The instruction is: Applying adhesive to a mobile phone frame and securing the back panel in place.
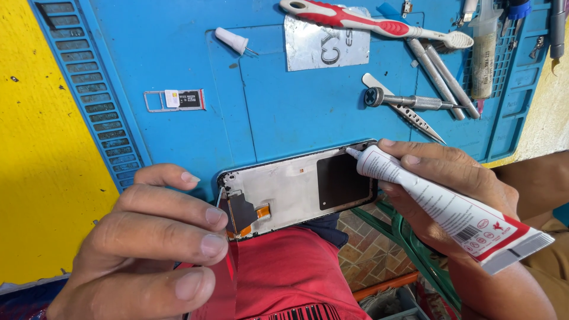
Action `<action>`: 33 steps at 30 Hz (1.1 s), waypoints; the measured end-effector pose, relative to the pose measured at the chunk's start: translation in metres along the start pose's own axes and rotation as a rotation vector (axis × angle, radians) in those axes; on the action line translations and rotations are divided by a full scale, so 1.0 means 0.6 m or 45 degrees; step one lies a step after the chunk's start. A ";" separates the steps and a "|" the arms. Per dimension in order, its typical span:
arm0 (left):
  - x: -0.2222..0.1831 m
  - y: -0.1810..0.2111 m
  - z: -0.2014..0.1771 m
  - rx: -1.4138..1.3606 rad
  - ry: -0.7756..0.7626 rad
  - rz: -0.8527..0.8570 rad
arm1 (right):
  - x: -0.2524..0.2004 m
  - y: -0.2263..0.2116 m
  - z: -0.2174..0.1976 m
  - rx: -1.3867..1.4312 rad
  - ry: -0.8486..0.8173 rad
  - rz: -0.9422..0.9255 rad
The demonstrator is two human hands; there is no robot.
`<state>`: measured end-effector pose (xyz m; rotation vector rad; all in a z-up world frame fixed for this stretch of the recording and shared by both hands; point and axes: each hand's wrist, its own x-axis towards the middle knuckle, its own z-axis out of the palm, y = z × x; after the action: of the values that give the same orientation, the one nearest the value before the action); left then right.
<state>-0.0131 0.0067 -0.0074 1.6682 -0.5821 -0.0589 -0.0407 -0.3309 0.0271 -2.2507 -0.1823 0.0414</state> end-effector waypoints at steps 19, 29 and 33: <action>-0.003 -0.002 -0.003 -0.003 -0.009 -0.022 | -0.015 0.032 -0.021 -0.007 -0.028 -0.096; -0.017 -0.017 0.002 -0.032 0.022 0.020 | -0.015 -0.003 -0.034 -0.394 -0.032 -0.011; -0.017 -0.006 0.000 0.001 0.004 -0.064 | -0.009 -0.003 -0.027 -0.328 0.029 -0.109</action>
<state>-0.0206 0.0112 -0.0136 1.6838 -0.5383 -0.0925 -0.0448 -0.3434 0.0385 -2.4963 -0.2850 -0.0564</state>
